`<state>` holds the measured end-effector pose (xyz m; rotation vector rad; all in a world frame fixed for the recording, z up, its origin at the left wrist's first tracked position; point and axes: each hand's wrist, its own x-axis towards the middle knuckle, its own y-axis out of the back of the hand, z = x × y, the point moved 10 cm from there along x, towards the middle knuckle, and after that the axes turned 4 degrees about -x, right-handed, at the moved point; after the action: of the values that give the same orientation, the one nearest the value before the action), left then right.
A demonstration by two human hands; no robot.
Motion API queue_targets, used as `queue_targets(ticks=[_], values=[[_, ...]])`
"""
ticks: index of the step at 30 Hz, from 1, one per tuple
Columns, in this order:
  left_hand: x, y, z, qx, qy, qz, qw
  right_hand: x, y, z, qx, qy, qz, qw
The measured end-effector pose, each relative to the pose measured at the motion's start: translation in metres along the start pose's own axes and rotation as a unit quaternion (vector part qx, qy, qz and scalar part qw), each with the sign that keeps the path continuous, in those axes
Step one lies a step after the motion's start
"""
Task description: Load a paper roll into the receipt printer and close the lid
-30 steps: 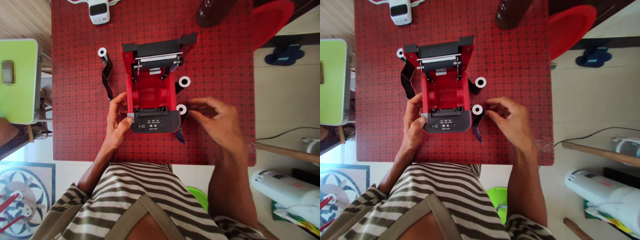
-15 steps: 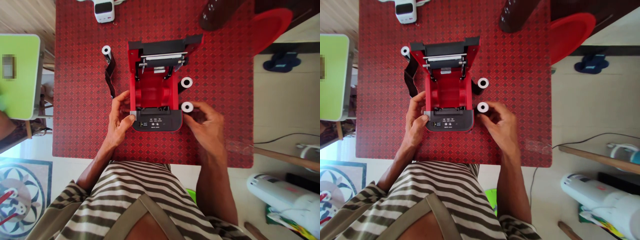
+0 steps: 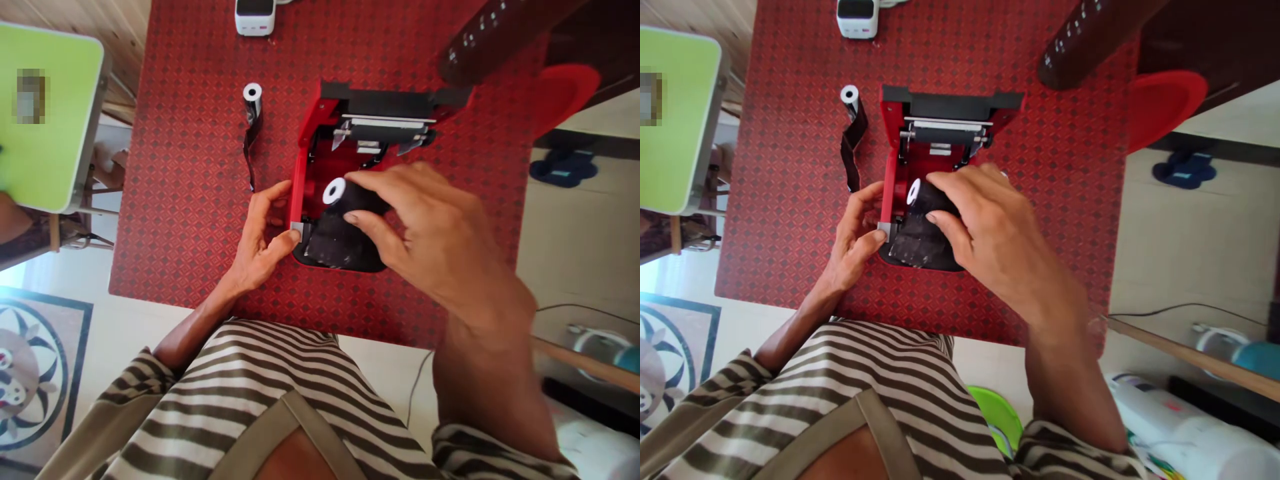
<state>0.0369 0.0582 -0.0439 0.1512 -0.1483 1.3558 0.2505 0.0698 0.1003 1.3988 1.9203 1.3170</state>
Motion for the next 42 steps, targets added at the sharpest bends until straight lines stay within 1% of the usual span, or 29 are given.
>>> queue_targets(ticks=[2, 5, 11, 15, 17, 22, 24, 27, 30, 33, 35, 38, 42], values=[[0.0, 0.0, 0.0, -0.009, 0.008, 0.001, 1.0, 0.011, -0.016, 0.003, -0.035, -0.002, -0.03, 0.999], [-0.001, 0.0, 0.002, -0.012, 0.011, -0.006, 1.0, 0.018, -0.029, 0.009, -0.076, -0.001, -0.044, 0.996], [0.0, 0.002, 0.008, -0.005, 0.002, -0.016, 1.0, 0.03, -0.042, 0.018, -0.097, 0.008, -0.055, 0.994], [0.0, 0.002, 0.007, -0.007, 0.001, -0.016, 1.0, 0.041, -0.046, 0.022, -0.093, 0.0, -0.018, 0.996], [0.0, 0.002, 0.006, -0.006, 0.003, -0.014, 1.0, 0.043, -0.049, 0.02, -0.095, -0.001, -0.014, 0.995], [-0.001, 0.002, 0.004, -0.009, 0.008, -0.014, 1.0, 0.043, -0.058, 0.022, -0.072, -0.031, -0.021, 0.997], [0.0, 0.002, 0.004, -0.006, 0.005, -0.014, 1.0, 0.043, -0.058, 0.024, -0.068, -0.039, -0.022, 0.997], [0.0, 0.002, 0.007, 0.002, -0.002, -0.011, 1.0, 0.042, -0.055, 0.025, -0.081, -0.035, -0.044, 0.995], [0.0, 0.001, 0.009, 0.005, -0.004, -0.011, 1.0, 0.033, -0.038, 0.019, -0.073, -0.02, -0.051, 0.996], [-0.001, 0.0, 0.01, 0.007, -0.005, -0.014, 1.0, 0.013, -0.017, 0.004, -0.022, 0.01, -0.026, 0.999], [-0.001, 0.0, 0.008, 0.007, -0.004, -0.014, 1.0, -0.003, -0.01, -0.006, -0.002, 0.04, -0.012, 0.999], [-0.001, 0.002, 0.006, 0.006, -0.005, -0.013, 1.0, -0.018, -0.012, -0.01, -0.007, 0.057, 0.009, 0.998], [-0.001, 0.004, 0.009, -0.001, -0.005, -0.009, 1.0, -0.018, -0.019, -0.008, 0.008, 0.069, 0.024, 0.997]])
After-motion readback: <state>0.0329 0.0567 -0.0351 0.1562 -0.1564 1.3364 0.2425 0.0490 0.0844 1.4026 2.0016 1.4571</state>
